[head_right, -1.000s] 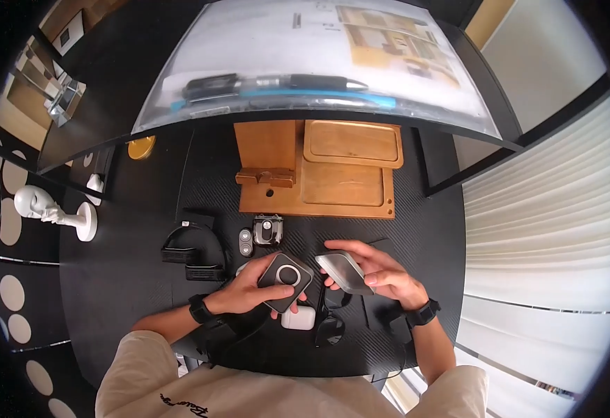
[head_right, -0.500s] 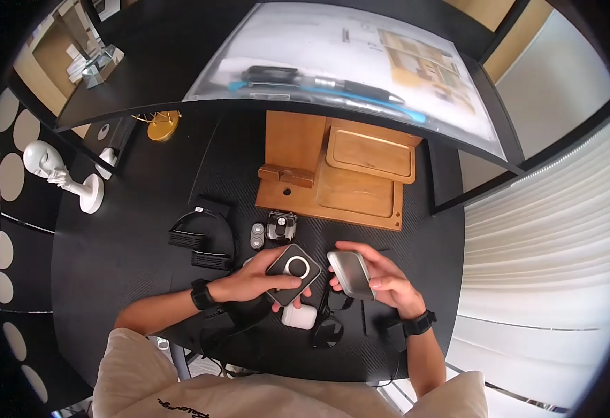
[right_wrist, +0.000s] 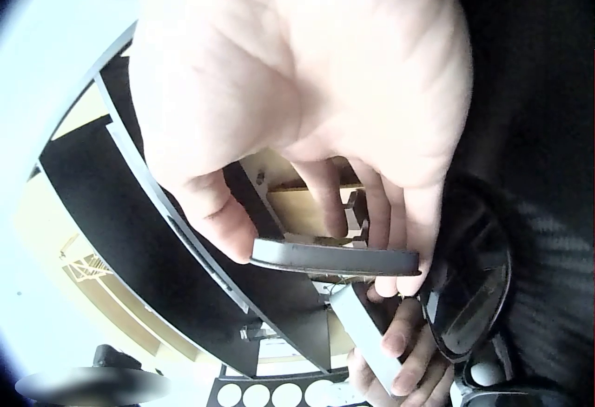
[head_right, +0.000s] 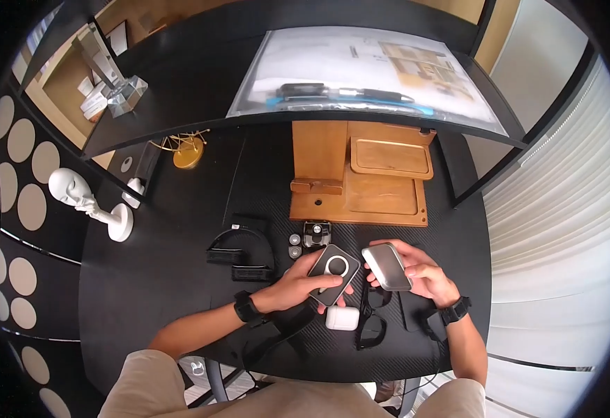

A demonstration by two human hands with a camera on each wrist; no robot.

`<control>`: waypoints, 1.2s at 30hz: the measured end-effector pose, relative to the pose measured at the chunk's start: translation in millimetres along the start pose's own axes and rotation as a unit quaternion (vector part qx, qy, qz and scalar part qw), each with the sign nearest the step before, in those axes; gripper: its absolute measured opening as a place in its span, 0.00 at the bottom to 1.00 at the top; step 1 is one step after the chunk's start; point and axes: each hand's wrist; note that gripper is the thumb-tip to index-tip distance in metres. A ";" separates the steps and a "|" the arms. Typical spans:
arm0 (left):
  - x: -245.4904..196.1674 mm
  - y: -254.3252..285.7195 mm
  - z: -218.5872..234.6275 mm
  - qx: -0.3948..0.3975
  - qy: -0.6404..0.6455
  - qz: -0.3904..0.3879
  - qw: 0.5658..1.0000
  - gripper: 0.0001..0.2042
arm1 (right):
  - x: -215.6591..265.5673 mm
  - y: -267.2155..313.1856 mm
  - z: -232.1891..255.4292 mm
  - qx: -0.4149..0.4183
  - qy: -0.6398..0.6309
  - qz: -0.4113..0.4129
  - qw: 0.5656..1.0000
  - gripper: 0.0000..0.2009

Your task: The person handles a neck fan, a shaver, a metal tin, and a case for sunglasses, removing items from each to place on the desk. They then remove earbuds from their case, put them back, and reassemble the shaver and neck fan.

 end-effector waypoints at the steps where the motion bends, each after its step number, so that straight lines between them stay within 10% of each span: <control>1: 1.2 -0.9 0.7 0.001 0.008 0.001 1.000 0.16 | -0.3 0.9 -1.5 -0.016 0.005 -0.006 1.000 0.44; 36: 1.4 -0.4 -2.4 -0.001 0.046 -0.003 0.999 0.21 | -4.0 2.8 0.7 0.013 0.034 0.042 0.998 0.44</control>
Point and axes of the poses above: each hand's wrist, its own y-axis away from the middle knuckle, its own z-axis out of the back of the hand, x = y × z, and after that the axes turned 5 degrees about y, right-handed
